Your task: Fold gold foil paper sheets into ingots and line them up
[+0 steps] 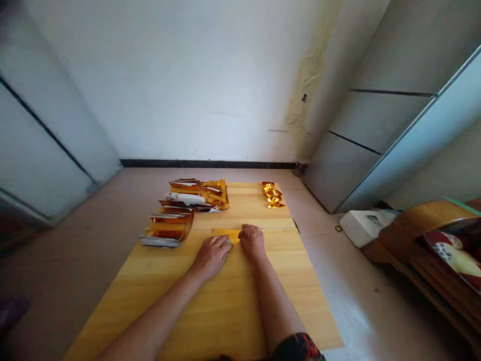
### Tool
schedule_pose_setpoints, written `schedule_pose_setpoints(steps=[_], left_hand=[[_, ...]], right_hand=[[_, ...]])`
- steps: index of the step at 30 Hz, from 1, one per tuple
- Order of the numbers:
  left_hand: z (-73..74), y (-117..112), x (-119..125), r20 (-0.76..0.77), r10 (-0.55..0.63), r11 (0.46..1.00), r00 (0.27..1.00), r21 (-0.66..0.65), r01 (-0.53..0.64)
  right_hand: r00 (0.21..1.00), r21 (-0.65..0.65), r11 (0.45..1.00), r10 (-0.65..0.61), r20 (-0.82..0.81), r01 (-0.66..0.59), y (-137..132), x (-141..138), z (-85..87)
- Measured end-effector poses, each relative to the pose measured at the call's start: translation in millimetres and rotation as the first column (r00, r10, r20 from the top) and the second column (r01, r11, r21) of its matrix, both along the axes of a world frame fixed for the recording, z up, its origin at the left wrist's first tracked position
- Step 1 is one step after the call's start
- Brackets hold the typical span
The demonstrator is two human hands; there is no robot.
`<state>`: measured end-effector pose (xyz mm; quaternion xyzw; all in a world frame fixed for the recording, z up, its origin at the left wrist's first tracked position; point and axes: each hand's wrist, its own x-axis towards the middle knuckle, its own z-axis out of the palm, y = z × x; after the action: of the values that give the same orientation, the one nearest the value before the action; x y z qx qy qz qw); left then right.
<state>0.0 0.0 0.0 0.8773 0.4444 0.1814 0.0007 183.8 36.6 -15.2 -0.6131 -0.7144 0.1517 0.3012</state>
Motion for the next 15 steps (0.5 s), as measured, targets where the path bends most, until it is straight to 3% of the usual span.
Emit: schedule_pose_setpoints(steps=[8,15], left_hand=[[-8.0,3,-4,-0.02,-0.054,0.997,0.998,0.062,0.055],[-11.9,3,-5,0.026,-0.06,0.996,0.998,0.069,0.058]], right_hand=[[1.0,0.01,1.0,-0.002,0.007,0.002,-1,1,-0.6],[0.999,-0.022,0.999,-0.027,0.027,0.028,-8,-6,11.2]])
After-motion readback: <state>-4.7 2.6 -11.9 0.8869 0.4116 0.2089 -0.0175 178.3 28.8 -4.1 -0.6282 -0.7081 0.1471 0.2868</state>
